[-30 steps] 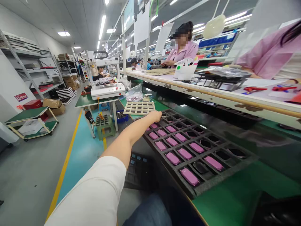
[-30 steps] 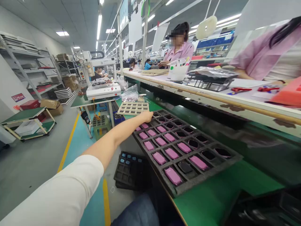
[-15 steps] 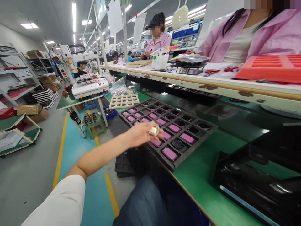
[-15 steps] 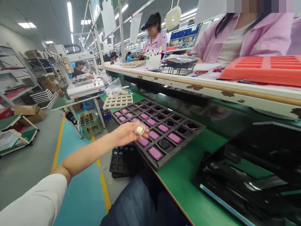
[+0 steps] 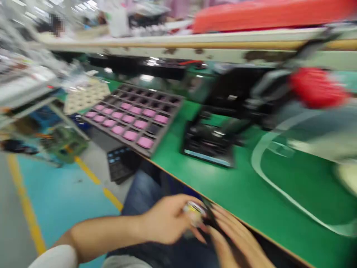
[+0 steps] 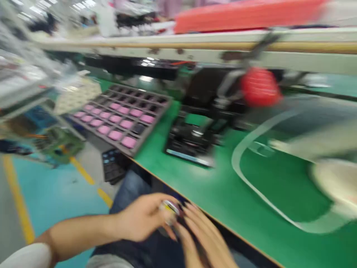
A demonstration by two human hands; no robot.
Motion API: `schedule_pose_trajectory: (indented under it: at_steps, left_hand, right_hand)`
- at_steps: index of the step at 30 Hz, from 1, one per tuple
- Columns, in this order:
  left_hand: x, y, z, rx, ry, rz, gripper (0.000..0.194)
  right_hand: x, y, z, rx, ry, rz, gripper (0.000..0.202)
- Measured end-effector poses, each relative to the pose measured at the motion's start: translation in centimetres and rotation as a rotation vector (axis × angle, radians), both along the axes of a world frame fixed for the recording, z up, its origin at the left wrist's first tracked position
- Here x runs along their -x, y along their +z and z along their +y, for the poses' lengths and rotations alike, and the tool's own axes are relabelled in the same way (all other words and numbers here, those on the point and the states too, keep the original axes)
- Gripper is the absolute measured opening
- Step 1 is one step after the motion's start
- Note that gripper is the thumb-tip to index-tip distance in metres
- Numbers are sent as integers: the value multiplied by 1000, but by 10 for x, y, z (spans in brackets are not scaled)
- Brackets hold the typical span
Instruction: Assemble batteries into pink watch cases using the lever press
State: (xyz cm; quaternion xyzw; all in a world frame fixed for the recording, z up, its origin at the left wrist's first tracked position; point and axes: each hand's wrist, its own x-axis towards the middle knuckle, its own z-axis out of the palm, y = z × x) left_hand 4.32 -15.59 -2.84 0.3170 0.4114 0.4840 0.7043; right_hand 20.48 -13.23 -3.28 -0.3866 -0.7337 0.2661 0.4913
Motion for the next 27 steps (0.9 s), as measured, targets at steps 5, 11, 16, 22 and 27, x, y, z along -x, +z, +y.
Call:
schedule_pose_trajectory:
  at_steps: [5, 11, 16, 22, 27]
  left_hand:
    - [14, 25, 7, 79, -45, 127, 48]
    - [8, 26, 4, 101, -29, 207, 49]
    - [8, 25, 4, 94, -27, 187, 44]
    - [6, 27, 6, 83, -39, 180, 46]
    - [5, 29, 6, 88, -51, 223, 49]
  right_hand:
    - [-11, -2, -4, -23, 115, 131, 46]
    - [-9, -4, -4, 22, 165, 231, 52]
    - [-15, -5, -3, 20, 175, 227, 51]
    - [-17, -5, -5, -6, 166, 217, 50]
    - [-20, -7, -6, -29, 177, 210, 51]
